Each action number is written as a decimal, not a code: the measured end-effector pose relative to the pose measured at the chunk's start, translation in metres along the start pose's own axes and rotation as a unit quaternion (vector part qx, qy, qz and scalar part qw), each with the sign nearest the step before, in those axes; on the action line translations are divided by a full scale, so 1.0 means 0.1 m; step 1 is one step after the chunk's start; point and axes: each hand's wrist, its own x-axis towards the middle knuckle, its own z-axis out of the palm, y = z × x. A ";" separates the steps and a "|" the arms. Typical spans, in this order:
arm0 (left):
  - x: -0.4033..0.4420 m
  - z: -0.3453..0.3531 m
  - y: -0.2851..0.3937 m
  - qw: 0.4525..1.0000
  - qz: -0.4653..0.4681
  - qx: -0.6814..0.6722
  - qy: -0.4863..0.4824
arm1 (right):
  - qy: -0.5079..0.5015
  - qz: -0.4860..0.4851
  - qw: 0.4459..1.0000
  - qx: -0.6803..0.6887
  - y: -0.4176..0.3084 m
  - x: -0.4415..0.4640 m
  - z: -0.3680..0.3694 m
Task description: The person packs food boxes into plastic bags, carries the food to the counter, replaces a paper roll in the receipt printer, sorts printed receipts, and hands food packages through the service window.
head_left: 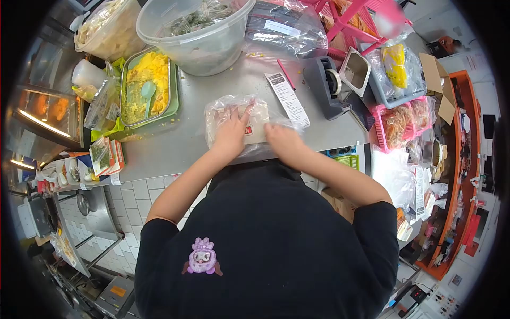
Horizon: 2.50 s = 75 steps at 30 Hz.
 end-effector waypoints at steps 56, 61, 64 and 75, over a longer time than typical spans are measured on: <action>-0.70 -1.85 1.37 0.783 0.027 -0.227 0.579 | -0.010 0.754 0.647 0.109 3.58 -4.33 -0.24; -0.12 -1.53 1.76 0.736 0.016 -0.410 0.538 | 0.217 0.511 0.823 0.121 3.53 -4.79 0.47; 0.41 -1.33 2.02 0.740 0.160 -0.451 0.472 | 0.173 0.586 0.762 0.214 3.31 -4.50 0.60; 1.12 -0.71 3.93 0.847 0.224 -0.481 0.022 | 0.319 0.799 0.472 0.193 2.33 -5.70 0.30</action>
